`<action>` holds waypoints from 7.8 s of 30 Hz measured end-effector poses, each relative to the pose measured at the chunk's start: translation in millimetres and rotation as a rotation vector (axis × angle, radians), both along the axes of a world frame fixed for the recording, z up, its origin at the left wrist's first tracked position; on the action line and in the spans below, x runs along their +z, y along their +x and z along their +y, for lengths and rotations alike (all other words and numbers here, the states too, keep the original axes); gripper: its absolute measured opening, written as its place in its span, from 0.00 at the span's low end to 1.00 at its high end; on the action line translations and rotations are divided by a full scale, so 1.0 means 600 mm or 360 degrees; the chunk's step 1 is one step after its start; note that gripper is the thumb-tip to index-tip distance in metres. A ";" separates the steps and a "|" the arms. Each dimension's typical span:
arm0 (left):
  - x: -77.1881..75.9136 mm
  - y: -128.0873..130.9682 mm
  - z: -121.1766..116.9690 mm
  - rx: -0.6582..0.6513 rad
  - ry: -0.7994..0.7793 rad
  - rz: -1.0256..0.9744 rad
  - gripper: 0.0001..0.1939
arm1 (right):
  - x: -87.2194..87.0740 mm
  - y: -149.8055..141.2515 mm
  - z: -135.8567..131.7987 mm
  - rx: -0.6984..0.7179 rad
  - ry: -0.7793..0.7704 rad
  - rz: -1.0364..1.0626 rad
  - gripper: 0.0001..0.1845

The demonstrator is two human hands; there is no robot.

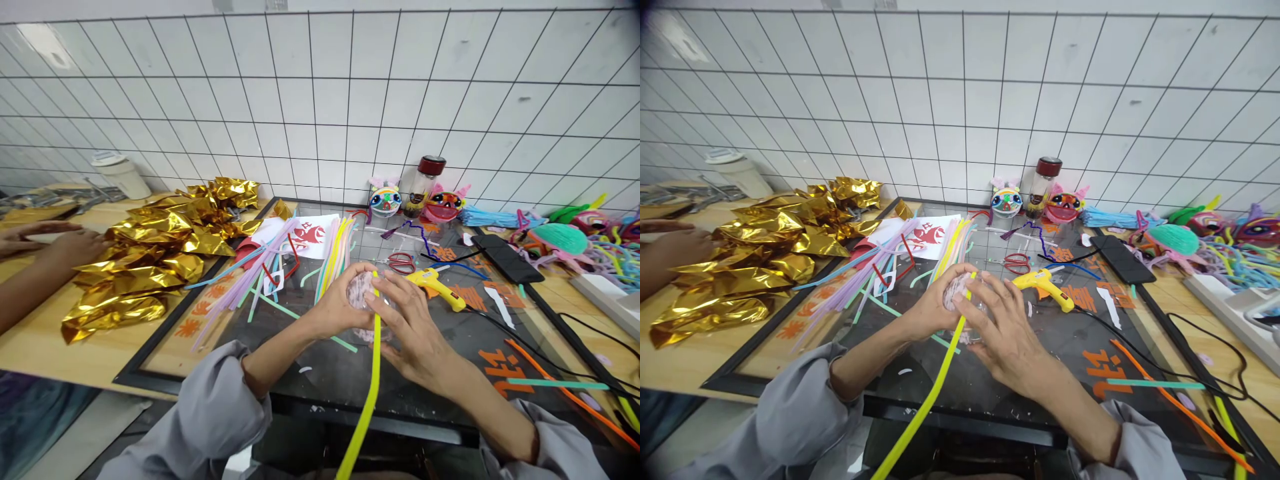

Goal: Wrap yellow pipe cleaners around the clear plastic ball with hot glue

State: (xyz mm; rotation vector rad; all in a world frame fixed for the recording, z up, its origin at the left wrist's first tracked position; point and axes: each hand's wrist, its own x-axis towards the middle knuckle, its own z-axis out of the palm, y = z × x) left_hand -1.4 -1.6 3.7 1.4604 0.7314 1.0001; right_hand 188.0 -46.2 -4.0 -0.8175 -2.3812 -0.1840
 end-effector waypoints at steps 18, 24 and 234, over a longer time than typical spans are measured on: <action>-0.004 0.009 -0.002 0.0026 -0.0299 -0.0093 0.38 | 0.000 -0.004 0.012 0.0108 -0.0100 0.0140 0.44; -0.005 0.011 0.000 0.0046 -0.0302 -0.0116 0.35 | 0.001 0.000 0.016 0.0146 -0.0177 0.0122 0.44; 0.011 -0.001 0.005 0.0031 -0.0535 -0.0375 0.37 | 0.034 0.004 0.041 0.0292 -0.1284 0.1455 0.35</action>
